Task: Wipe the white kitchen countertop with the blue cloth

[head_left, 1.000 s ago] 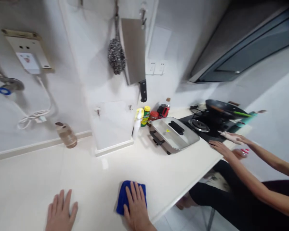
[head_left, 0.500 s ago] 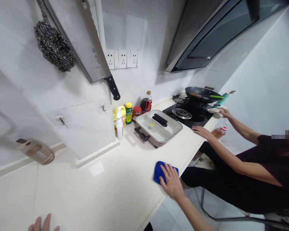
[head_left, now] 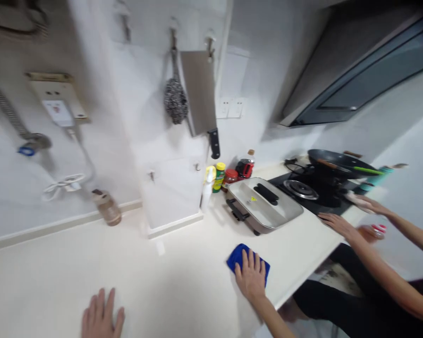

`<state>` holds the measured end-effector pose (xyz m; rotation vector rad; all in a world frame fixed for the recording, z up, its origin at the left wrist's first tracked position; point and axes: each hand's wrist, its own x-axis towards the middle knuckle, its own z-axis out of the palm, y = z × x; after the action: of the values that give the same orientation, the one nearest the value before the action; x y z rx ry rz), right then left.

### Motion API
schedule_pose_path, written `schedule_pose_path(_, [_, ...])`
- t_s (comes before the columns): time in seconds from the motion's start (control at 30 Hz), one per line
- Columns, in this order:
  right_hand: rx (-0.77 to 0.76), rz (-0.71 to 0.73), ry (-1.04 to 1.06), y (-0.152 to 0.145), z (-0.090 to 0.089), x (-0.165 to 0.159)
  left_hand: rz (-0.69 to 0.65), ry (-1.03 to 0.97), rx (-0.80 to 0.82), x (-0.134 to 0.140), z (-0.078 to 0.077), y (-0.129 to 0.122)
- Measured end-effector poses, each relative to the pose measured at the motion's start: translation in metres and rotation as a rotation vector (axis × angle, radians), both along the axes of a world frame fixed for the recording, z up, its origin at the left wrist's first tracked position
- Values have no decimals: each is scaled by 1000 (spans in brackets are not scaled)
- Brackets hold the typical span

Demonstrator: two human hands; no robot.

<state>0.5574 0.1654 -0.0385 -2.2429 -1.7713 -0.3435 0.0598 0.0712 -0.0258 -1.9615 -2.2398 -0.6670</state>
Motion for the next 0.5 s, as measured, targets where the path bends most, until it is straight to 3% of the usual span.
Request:
schedule_pose_path(0.2, [-127, 440, 222, -24, 21, -206, -6, -40, 64, 1, 2, -10])
schedule_pose_path(0.3, [-229, 759, 332, -53, 37, -280, 18, -192, 92, 1, 5, -19])
schedule_pose_path(0.4, [-304, 1036, 523, -75, 47, -305, 50, -343, 147, 8, 18, -30])
schedule_pose_path(0.43, [-294, 1054, 634, -80, 49, -302, 41, -356, 168, 14, 23, -34])
schedule_pose_path(0.5, [-211, 952, 858, -83, 49, -278, -17, -323, 194, 30, 34, -39])
